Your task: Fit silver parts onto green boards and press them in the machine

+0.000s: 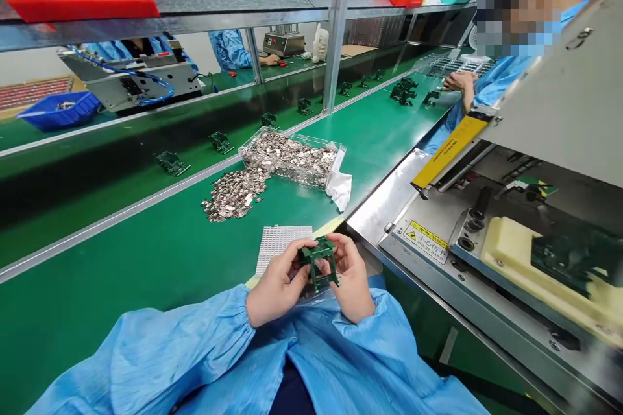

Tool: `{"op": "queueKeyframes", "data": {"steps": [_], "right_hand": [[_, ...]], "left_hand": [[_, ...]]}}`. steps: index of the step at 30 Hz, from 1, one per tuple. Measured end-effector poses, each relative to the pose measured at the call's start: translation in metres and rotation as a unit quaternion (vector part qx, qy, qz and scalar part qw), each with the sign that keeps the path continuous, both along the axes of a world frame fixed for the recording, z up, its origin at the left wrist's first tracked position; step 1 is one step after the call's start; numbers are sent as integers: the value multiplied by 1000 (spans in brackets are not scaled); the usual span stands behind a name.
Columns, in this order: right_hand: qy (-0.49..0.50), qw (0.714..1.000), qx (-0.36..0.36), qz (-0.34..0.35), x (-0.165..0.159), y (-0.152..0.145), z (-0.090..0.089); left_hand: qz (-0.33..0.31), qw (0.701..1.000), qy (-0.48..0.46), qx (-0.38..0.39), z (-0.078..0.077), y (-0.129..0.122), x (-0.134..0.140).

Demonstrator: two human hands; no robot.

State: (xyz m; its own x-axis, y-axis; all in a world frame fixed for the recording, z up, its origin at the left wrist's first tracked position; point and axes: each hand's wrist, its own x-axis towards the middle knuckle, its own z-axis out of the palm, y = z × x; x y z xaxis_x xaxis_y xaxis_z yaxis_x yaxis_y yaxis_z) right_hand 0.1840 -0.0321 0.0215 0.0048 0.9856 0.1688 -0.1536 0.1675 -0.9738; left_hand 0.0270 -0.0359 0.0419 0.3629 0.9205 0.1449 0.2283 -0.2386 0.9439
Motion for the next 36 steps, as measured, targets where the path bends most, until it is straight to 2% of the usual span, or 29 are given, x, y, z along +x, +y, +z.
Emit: {"op": "queueKeyframes", "data": {"steps": [3, 7, 10, 12, 13, 14, 16, 17, 18, 19, 21, 24, 27, 31, 33, 36], "right_hand": [[-46, 999, 23, -1, 25, -8, 6], [-194, 974, 114, 1, 74, -30, 25], [-226, 961, 150, -46, 115, -58, 38], [-212, 959, 144, -118, 145, -78, 43], [-202, 951, 141, -187, 161, -88, 45], [-188, 930, 143, -281, 176, -97, 46], [-156, 848, 160, -480, 206, -111, 49], [-144, 805, 170, -550, 220, -116, 50], [-138, 777, 175, -588, 231, -119, 53], [-139, 768, 175, -600, 241, -121, 56], [-156, 783, 161, -580, 255, -122, 62], [-182, 802, 154, -548, 266, -117, 72], [-219, 823, 138, -505, 276, -104, 79], [-336, 842, 42, -420, 288, -80, 88], [-392, 840, 9, -376, 292, -71, 93], [-422, 847, -5, -323, 295, -63, 98]], "left_hand": [[-49, 998, 41, -11, 10, 5, 13], [-134, 990, 49, -18, 27, 14, 41], [-248, 968, 32, -22, 49, 27, 73], [-341, 940, 21, -16, 66, 39, 102], [-373, 928, 25, 3, 74, 45, 120], [-387, 921, 34, 39, 82, 52, 140], [-374, 916, 49, 136, 93, 62, 186], [-355, 915, 51, 182, 96, 66, 210], [-342, 913, 50, 214, 97, 69, 234], [-337, 912, 48, 229, 98, 71, 256], [-340, 914, 50, 217, 97, 73, 294], [-340, 928, 26, 150, 95, 76, 320], [-310, 945, -49, 93, 99, 83, 304], [-305, 949, -71, 28, 105, 96, 233], [-318, 947, -43, 2, 100, 100, 188], [-300, 954, 7, -10, 76, 104, 133]]}}
